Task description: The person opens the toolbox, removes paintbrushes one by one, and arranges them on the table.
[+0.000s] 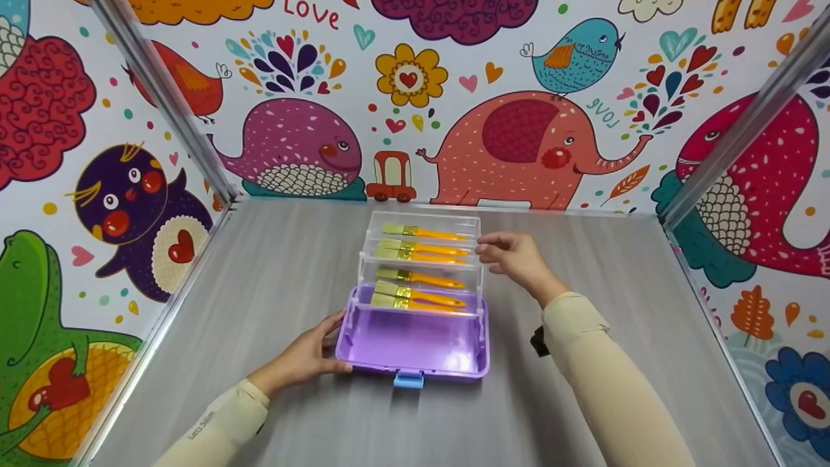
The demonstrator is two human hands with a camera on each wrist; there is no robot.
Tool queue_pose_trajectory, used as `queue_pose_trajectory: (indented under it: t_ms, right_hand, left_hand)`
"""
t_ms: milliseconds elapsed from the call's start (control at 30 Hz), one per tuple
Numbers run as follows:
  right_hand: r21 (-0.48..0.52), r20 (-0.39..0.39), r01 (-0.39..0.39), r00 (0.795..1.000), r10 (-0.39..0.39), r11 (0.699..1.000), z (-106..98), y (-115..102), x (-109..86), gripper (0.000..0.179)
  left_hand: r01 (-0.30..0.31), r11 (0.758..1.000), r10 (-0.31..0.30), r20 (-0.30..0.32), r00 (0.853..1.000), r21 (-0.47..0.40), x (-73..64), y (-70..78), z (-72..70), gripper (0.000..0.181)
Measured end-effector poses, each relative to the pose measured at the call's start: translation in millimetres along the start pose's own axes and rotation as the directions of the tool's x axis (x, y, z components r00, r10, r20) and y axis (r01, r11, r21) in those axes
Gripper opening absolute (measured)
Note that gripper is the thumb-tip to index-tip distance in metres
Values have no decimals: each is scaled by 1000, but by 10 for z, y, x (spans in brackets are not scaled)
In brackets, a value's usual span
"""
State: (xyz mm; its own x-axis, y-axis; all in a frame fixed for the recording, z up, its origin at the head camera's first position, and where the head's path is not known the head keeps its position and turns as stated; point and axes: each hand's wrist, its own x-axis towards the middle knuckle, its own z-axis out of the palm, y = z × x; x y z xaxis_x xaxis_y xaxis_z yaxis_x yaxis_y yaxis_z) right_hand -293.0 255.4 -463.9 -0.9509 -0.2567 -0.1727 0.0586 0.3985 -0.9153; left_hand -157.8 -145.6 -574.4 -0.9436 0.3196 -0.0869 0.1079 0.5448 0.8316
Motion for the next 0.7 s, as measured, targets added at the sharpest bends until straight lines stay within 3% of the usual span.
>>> queue_pose_trajectory:
  t_ms: [133,233,400,567,700]
  right_hand:
    - [-70,87,61,995,-55,996,175,-67,-19,40]
    - [-164,168,144,979,-116,976,321,-84,-21,31]
    - [-318,268,285,942,-202,905,550,-63,3,24]
    - [-410,308,362,919,-247,837,716,4,29,26]
    - [-489,321,430,898,-302,759,799,47,51,24]
  left_hand:
    - [11,1000,-11,3,1000,-2,5,6,-4,112]
    - [11,1000,-11,6,1000,0,6,7,-4,113]
    - [16,1000,-15,13,1000,-10,0,4,-2,113]
    - [13,1000,-14,7,1000,10,-5,9,-4,112]
    - [4,1000,-4,5,1000,20,-5,3,-8,111]
